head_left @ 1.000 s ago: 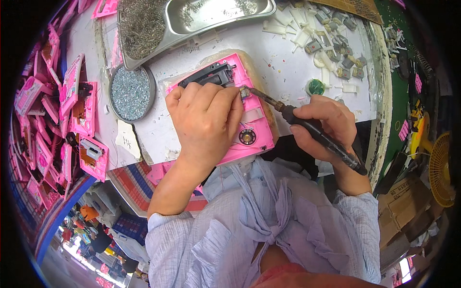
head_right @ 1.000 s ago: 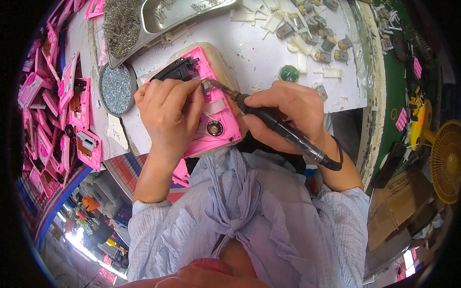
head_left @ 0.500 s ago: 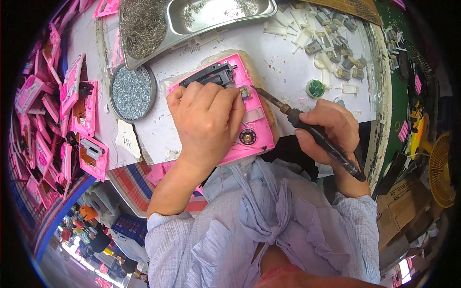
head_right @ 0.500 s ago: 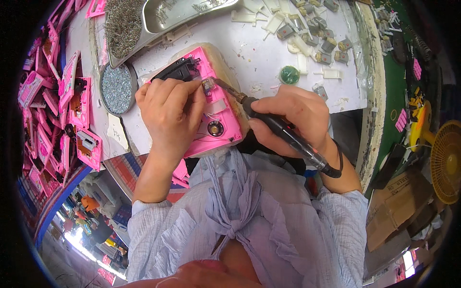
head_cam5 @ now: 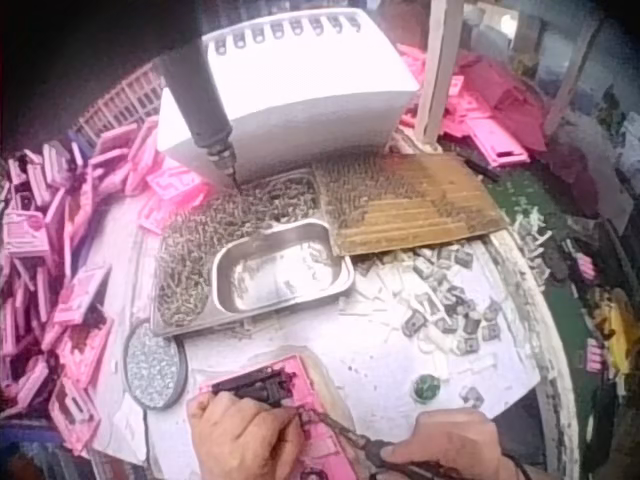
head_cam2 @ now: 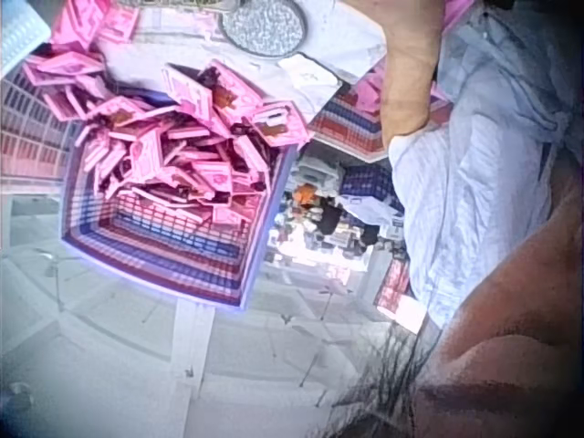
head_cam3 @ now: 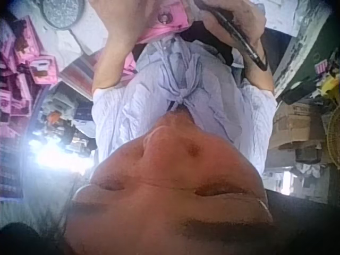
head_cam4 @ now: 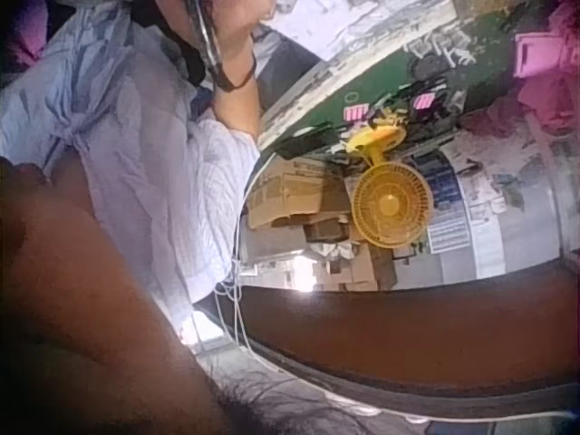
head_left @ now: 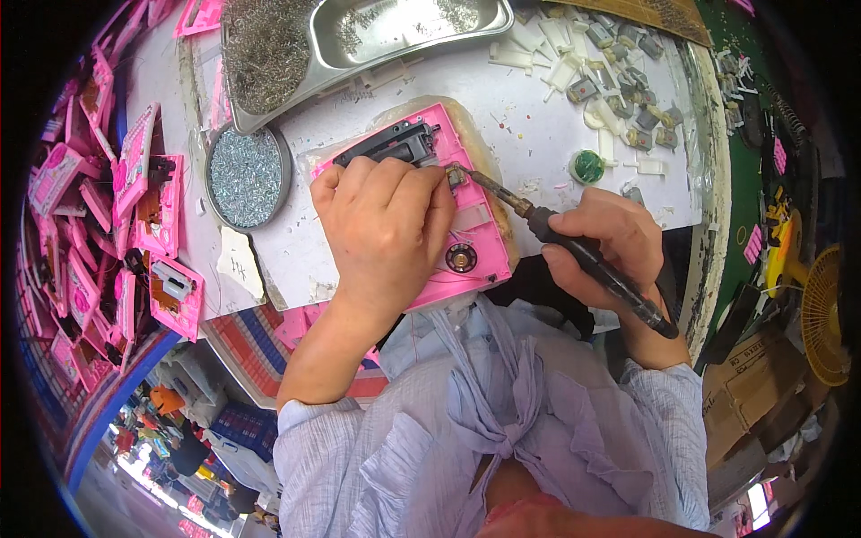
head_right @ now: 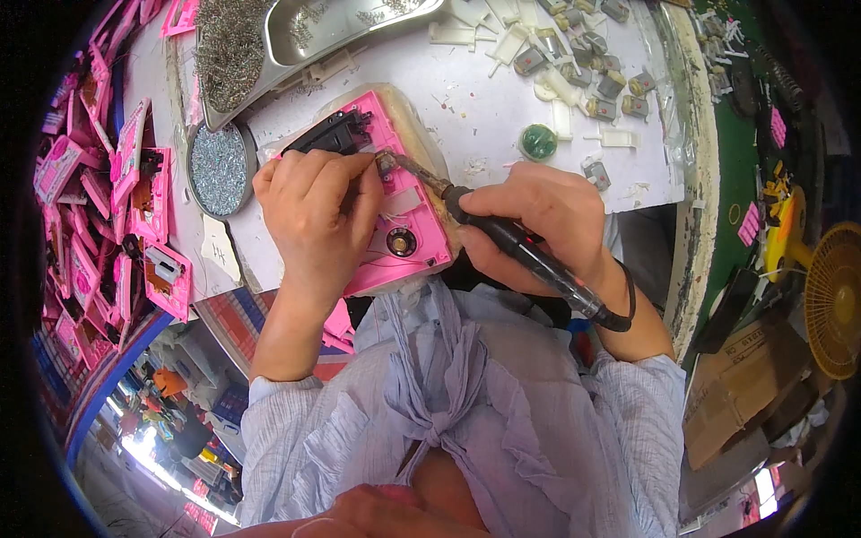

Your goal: Soldering wires and assembling the casing of a pink electronic toy using manual tools and an electric screwdriver.

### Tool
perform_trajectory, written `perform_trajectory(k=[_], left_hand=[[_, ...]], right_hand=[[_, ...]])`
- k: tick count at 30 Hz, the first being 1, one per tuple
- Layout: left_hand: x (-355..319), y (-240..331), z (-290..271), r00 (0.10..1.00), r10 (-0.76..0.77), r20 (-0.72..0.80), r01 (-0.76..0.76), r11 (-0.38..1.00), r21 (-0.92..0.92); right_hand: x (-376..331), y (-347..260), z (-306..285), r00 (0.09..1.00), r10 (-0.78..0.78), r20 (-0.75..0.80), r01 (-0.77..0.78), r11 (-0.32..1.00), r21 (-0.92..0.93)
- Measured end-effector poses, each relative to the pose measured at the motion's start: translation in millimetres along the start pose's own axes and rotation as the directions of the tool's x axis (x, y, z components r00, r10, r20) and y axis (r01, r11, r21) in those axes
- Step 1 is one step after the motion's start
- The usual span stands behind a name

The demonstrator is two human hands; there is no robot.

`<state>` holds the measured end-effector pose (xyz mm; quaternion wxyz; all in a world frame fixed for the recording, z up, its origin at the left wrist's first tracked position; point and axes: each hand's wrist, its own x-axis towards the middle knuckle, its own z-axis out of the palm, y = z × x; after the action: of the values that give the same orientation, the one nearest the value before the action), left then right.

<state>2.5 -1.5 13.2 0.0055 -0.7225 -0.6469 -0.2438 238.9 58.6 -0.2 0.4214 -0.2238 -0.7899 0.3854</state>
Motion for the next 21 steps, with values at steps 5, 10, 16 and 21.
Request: perform_trajectory(k=[5,10,16,21], left_hand=[[0,0,-1,1.0,0.0,0.001,0.0,1.0,-0.001],[0,0,-1,1.0,0.0,0.002,0.0,1.0,-0.001],[-4,1,-8,1.0,0.016,-0.027,-0.017,0.999,-0.051],[-19,-26,-33,0.995,0.01,-0.102,-0.028,0.984,-0.174]], right_hand=[[1,0,-1,1.0,0.0,0.021,0.0,1.0,0.004],[2,-1,-1,1.0,-0.006,-0.003,0.006,1.0,-0.014],[2,-1,-2,1.0,-0.007,0.013,0.008,0.999,-0.043],[1,-3,-10,0.998,0.065,-0.014,-0.066,0.996,-0.059]])
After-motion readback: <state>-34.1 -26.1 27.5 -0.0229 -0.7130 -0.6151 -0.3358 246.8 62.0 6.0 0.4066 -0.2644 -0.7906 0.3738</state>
